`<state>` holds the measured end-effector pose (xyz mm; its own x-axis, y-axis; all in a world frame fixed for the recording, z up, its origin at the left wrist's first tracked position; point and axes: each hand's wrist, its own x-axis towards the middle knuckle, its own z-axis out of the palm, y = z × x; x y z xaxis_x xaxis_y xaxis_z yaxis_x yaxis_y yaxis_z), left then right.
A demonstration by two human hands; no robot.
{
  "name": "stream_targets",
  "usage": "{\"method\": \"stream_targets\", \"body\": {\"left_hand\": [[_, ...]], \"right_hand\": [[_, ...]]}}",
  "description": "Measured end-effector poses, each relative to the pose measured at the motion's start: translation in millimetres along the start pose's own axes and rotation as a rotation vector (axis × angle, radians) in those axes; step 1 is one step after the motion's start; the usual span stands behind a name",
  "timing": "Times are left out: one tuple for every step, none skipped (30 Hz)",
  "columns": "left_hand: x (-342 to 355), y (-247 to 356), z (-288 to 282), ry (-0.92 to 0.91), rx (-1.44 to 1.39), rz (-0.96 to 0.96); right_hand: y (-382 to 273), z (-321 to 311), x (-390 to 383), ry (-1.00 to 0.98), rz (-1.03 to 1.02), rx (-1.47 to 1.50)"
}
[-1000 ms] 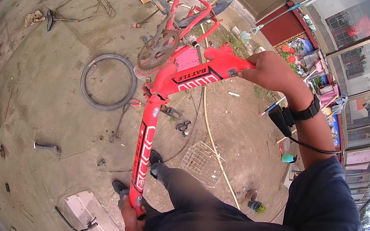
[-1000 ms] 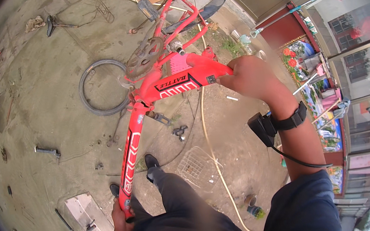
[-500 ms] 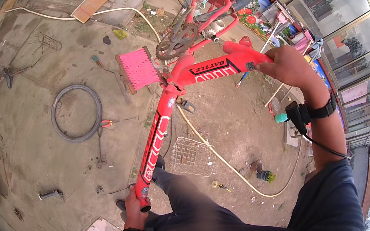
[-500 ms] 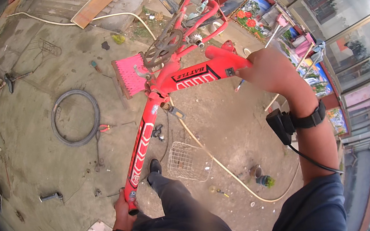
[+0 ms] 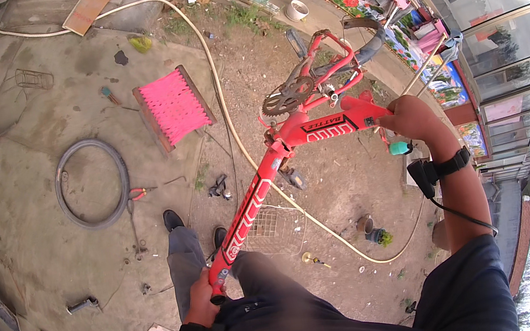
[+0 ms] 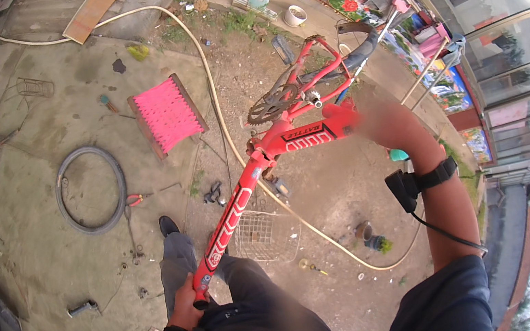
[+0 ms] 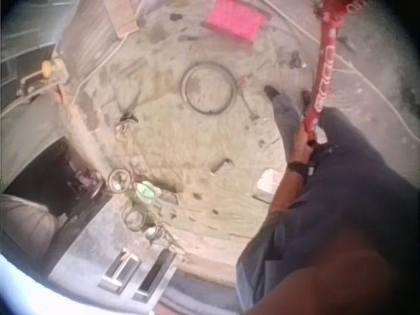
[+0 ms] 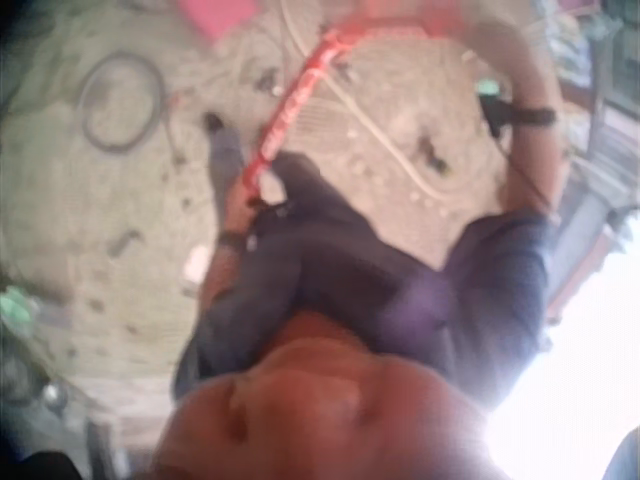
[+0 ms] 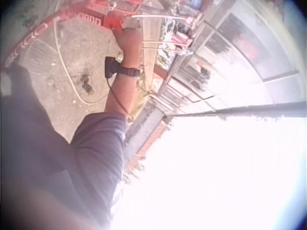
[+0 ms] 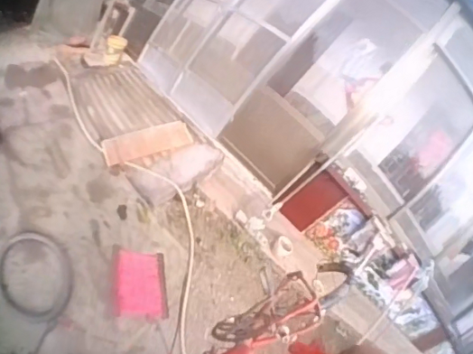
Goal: The person works on a red bicycle frame in a cluttered outdoor yard. They use a grease gun to apply lubricant to the bottom bracket area, then handle a patterned seat cover and place it on a nearby motorbike. The person also picks up and inspects a wire basket and the bicycle frame, moving around the yard between actions.
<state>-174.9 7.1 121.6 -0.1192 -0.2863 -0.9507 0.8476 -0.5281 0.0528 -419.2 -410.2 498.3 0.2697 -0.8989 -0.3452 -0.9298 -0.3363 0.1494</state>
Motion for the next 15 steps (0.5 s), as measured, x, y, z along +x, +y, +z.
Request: {"method": "stream_targets", "body": {"left_hand": [[2.5, 7.9, 1.4, -0.009, 0.003, -0.029], [8.1, 22.5, 3.2, -0.011, 0.009, -0.057], [19.9, 39.8, 8.2, -0.013, 0.004, -0.073], [31.6, 51.8, 10.1, 0.002, 0.021, -0.064], [41.8, 61.3, 7.4, 0.024, 0.042, -0.068], [57.9, 77.3, 8.0, 0.052, 0.062, -0.058], [71.7, 85.5, 9.8, 0.036, 0.046, -0.068], [81.7, 89.7, 7.4, 0.036, 0.047, -0.086], [92.6, 94.8, 7.7, 0.054, 0.049, -0.100], [106.0, 99.9, 12.0, 0.059, 0.060, -0.103], [112.0, 97.4, 13.8, 0.095, 0.076, -0.110], [116.2, 96.4, 14.4, 0.153, 0.081, -0.146], [123.9, 100.6, 18.5, 0.142, 0.065, -0.125], [134.1, 104.2, 23.5, 0.145, 0.035, -0.117], [135.5, 105.2, 23.7, 0.168, 0.003, -0.128]], "right_hand": [[-0.9, 5.3, 10.8, -0.031, 0.014, -0.022], [-1.0, 9.6, 21.6, -0.051, 0.033, -0.040], [-2.9, 17.5, 32.7, -0.027, 0.053, 0.158], [-1.0, 24.5, 47.7, -0.099, 0.130, 0.141], [3.0, 36.4, 58.5, -0.196, 0.191, 0.113], [3.6, 47.3, 81.5, -0.290, 0.254, 0.081], [6.8, 61.9, 96.1, -0.219, 0.238, 0.143], [12.3, 78.5, 109.9, -0.265, 0.251, 0.145], [18.6, 95.0, 127.2, -0.301, 0.261, 0.147], [26.3, 108.9, 147.9, -0.332, 0.269, 0.153], [37.8, 125.1, 160.2, -0.359, 0.246, 0.105], [46.3, 141.6, 174.0, -0.400, 0.227, 0.064], [53.6, 155.7, 191.0, -0.433, 0.218, 0.017], [60.8, 172.0, 206.5, -0.414, 0.188, 0.021], [66.6, 190.7, 212.7, -0.421, 0.181, 0.023]]}}
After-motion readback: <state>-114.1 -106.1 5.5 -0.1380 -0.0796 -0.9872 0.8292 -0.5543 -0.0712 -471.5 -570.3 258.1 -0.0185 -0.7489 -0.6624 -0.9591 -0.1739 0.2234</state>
